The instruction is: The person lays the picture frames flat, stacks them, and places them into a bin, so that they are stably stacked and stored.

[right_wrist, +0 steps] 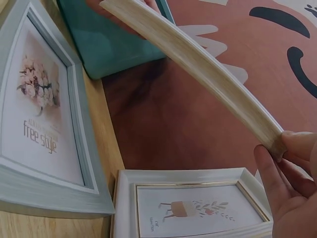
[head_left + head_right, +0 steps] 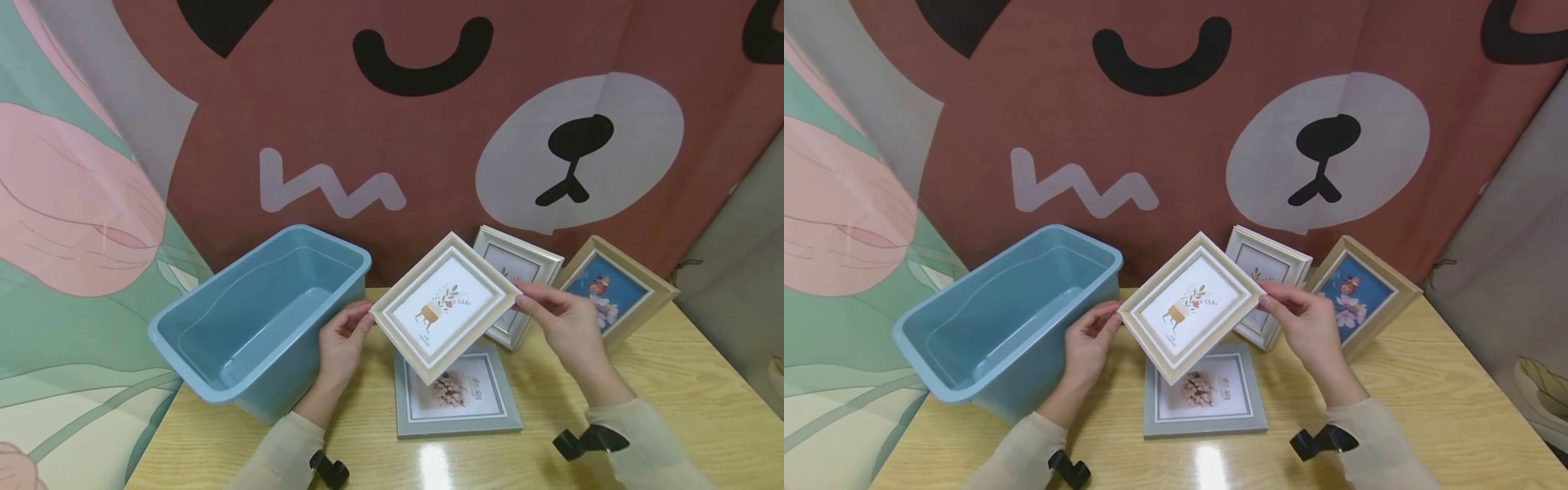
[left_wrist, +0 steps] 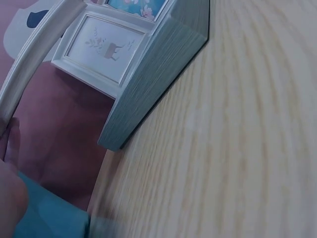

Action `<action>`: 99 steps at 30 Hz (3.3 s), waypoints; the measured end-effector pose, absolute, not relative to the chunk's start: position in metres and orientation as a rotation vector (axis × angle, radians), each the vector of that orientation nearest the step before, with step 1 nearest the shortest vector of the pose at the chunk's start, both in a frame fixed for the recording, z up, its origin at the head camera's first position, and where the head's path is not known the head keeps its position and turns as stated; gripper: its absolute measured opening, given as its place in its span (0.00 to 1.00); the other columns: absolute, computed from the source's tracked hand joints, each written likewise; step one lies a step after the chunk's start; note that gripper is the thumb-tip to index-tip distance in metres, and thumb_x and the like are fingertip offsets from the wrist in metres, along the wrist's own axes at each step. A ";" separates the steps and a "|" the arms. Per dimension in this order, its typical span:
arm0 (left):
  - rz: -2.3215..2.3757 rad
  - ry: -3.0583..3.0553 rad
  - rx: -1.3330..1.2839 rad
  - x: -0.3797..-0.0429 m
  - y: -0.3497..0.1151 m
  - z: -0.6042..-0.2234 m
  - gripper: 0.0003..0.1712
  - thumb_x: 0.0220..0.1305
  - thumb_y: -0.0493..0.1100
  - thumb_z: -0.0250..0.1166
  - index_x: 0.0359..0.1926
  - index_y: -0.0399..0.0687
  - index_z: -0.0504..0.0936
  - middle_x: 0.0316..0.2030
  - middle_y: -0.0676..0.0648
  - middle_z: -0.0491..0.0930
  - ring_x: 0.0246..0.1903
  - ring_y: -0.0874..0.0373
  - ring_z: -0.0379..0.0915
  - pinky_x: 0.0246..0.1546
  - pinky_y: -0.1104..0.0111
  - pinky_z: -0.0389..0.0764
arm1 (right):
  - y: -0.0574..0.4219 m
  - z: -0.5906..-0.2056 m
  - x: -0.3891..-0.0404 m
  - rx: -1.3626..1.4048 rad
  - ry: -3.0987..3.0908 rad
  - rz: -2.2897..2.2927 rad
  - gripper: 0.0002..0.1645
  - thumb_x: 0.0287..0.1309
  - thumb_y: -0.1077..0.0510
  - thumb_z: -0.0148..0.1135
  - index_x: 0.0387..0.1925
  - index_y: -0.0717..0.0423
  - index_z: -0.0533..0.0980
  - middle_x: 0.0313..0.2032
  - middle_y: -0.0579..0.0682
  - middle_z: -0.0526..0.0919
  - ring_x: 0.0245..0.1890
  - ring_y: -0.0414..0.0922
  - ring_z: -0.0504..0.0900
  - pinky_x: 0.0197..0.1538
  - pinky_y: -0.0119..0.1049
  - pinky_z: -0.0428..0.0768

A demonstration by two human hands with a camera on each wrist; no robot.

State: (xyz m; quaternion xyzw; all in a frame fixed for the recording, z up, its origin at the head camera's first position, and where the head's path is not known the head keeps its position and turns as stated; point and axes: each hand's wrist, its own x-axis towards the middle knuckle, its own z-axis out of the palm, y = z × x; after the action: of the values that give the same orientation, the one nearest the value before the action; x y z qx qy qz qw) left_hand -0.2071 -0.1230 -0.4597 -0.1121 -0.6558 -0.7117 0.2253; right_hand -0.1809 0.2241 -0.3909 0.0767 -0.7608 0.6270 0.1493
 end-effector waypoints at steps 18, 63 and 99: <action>-1.969 -1.795 -0.221 -0.207 -0.118 -0.455 0.13 0.70 0.25 0.68 0.53 0.22 0.85 0.48 0.22 0.86 0.36 0.69 0.86 0.43 0.78 0.87 | 0.228 -0.403 -0.170 0.148 -2.278 1.609 0.12 0.69 0.60 0.74 0.50 0.60 0.90 0.50 0.43 0.93 0.47 0.25 0.87 0.50 0.19 0.85; -1.953 -1.968 -0.391 -0.198 -0.117 -0.455 0.24 0.70 0.24 0.64 0.65 0.18 0.77 0.62 0.22 0.80 0.59 0.51 0.85 0.59 0.78 0.83 | 0.227 -0.435 -0.133 0.165 -2.252 1.615 0.06 0.61 0.72 0.75 0.40 0.71 0.88 0.41 0.29 0.91 0.43 0.26 0.88 0.46 0.20 0.87; -1.907 -2.170 -0.405 -0.194 -0.116 -0.460 0.24 0.68 0.24 0.63 0.64 0.23 0.80 0.61 0.27 0.83 0.58 0.35 0.83 0.65 0.55 0.86 | 0.220 -0.458 -0.100 0.036 -2.383 1.556 0.04 0.57 0.71 0.78 0.35 0.66 0.90 0.37 0.31 0.91 0.40 0.24 0.86 0.44 0.17 0.84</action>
State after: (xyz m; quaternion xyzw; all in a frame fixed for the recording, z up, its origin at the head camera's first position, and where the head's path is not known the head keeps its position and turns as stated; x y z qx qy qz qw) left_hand -0.1938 -0.1157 -0.4595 -0.1381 -0.7392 -0.6496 0.1117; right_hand -0.1000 0.2198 -0.4581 0.0125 -0.8282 0.5406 0.1471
